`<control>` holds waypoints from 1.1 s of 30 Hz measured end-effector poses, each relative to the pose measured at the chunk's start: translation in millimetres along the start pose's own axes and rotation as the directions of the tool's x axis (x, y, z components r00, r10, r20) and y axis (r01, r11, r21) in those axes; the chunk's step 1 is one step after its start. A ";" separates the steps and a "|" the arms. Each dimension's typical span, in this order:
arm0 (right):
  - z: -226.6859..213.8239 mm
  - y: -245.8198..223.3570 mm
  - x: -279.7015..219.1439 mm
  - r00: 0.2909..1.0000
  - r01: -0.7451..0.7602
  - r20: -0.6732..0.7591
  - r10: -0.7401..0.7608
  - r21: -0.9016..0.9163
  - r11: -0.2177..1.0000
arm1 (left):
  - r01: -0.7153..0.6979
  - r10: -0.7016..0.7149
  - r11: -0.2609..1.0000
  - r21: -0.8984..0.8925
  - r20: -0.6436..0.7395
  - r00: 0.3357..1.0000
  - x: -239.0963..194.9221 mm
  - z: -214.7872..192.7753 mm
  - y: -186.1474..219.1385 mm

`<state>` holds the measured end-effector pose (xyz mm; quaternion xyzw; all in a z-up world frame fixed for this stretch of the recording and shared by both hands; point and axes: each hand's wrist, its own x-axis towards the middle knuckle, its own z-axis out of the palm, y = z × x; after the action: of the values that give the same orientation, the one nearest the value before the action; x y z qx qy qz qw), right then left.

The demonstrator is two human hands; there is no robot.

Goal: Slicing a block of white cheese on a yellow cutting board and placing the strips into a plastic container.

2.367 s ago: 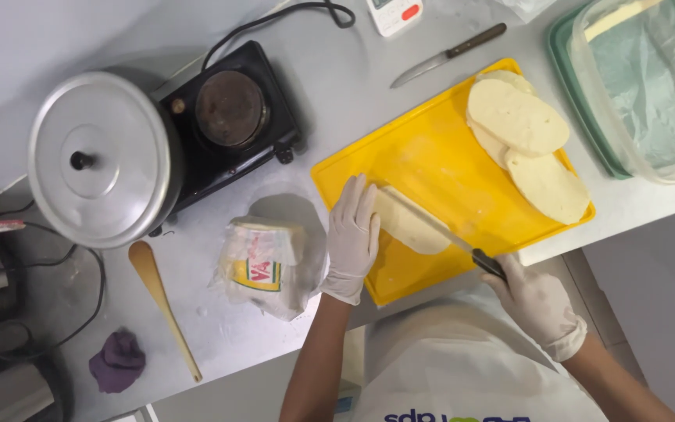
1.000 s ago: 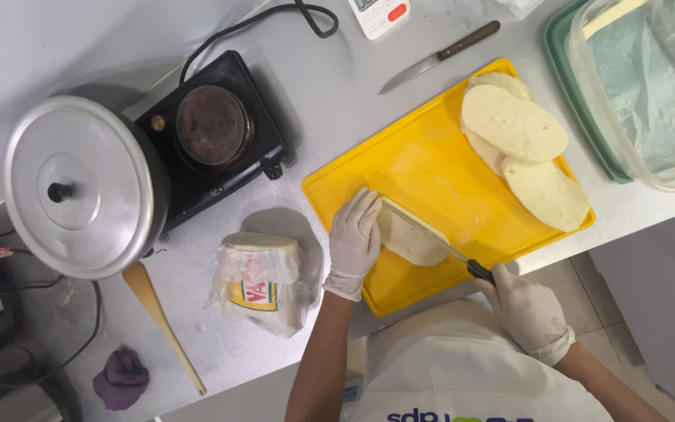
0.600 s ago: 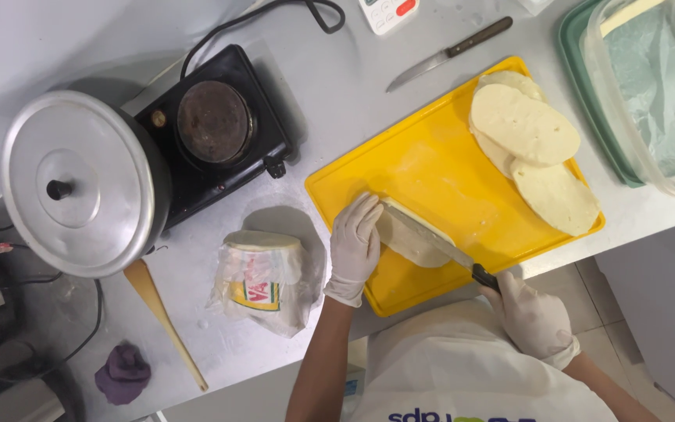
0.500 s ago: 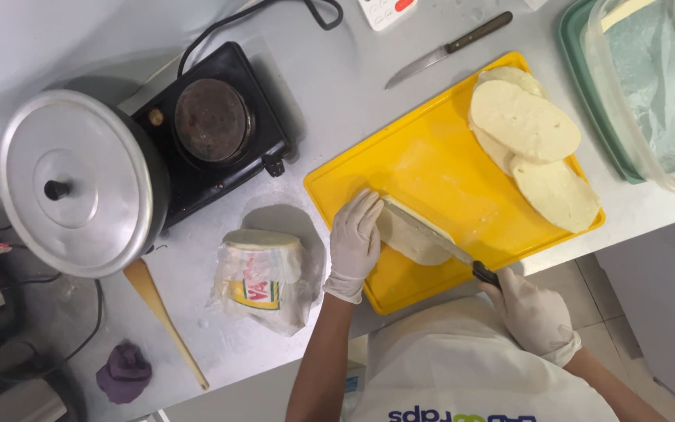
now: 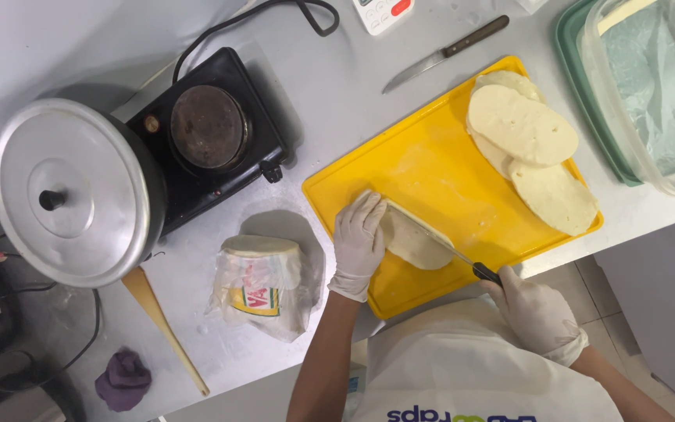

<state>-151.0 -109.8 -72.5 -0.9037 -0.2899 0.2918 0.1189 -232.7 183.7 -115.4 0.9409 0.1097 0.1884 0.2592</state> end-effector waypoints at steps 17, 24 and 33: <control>17.7 9.5 15.3 1.000 0.019 0.014 -0.018 -0.028 0.999 | 0.054 -0.057 0.996 0.077 0.047 0.997 -4.8 2.6 16.0; 25.3 21.3 15.8 0.998 0.057 0.002 -0.057 -0.003 0.998 | 0.136 -0.128 0.991 -0.010 0.268 0.955 -39.8 28.3 70.9; 4.0 72.2 58.7 0.666 -0.673 0.732 0.140 0.510 0.535 | 0.047 -0.060 0.996 0.081 0.158 0.986 -54.9 40.1 63.2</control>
<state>-81.6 -132.8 -130.4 -0.6649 0.0716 0.6789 0.3031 -259.1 95.9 -130.2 0.9590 0.1209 0.1008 0.2357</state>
